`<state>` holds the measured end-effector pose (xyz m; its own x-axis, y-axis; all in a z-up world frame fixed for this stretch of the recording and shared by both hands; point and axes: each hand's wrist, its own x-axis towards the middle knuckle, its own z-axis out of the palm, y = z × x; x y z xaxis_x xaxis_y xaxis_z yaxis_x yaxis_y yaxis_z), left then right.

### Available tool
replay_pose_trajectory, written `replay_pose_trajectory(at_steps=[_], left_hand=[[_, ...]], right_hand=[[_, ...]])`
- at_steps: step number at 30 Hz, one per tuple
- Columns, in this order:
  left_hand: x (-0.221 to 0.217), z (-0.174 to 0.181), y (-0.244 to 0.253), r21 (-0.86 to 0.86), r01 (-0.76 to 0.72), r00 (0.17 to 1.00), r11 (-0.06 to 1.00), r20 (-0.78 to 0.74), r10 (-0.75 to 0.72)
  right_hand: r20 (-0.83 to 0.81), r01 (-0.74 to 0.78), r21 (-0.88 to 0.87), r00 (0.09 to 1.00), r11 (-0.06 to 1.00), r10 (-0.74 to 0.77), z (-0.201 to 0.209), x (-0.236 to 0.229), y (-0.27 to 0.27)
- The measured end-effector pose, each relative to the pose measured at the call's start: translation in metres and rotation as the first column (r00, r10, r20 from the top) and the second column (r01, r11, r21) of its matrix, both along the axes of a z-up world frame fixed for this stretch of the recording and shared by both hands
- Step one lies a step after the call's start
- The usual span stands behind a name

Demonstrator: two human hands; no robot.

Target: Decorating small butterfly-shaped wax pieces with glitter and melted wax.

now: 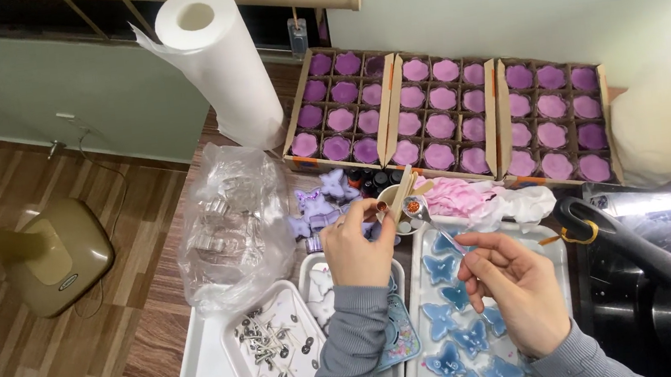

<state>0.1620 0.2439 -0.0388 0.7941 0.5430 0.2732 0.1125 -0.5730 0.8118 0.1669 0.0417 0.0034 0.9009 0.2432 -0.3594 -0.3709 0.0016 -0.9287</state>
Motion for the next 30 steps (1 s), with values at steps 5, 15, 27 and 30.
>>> replay_pose_trajectory(at_steps=[5, 15, 27, 30], left_hand=[[0.005, 0.005, -0.002, 0.038, 0.006, 0.999, 0.999, -0.043, -0.005], [0.010, -0.014, -0.004, 0.213, -0.029, 0.993, 0.977, -0.103, 0.052], [0.022, -0.021, -0.008, 0.229, -0.026, 0.966, 0.973, -0.243, 0.083], [0.023, -0.022, -0.008, 0.250, -0.018, 0.969, 0.968, -0.235, 0.079]], right_hand=[[0.017, 0.010, 0.028, 1.000, 1.000, -0.010, 0.001, 0.001, -0.001], [0.009, 0.018, 0.015, 1.000, 1.000, -0.018, 0.006, 0.000, -0.007], [0.039, -0.006, 0.052, 0.999, 0.999, 0.004, 0.006, -0.001, -0.014], [0.032, 0.001, 0.058, 0.999, 0.998, -0.003, 0.009, -0.002, -0.014]])
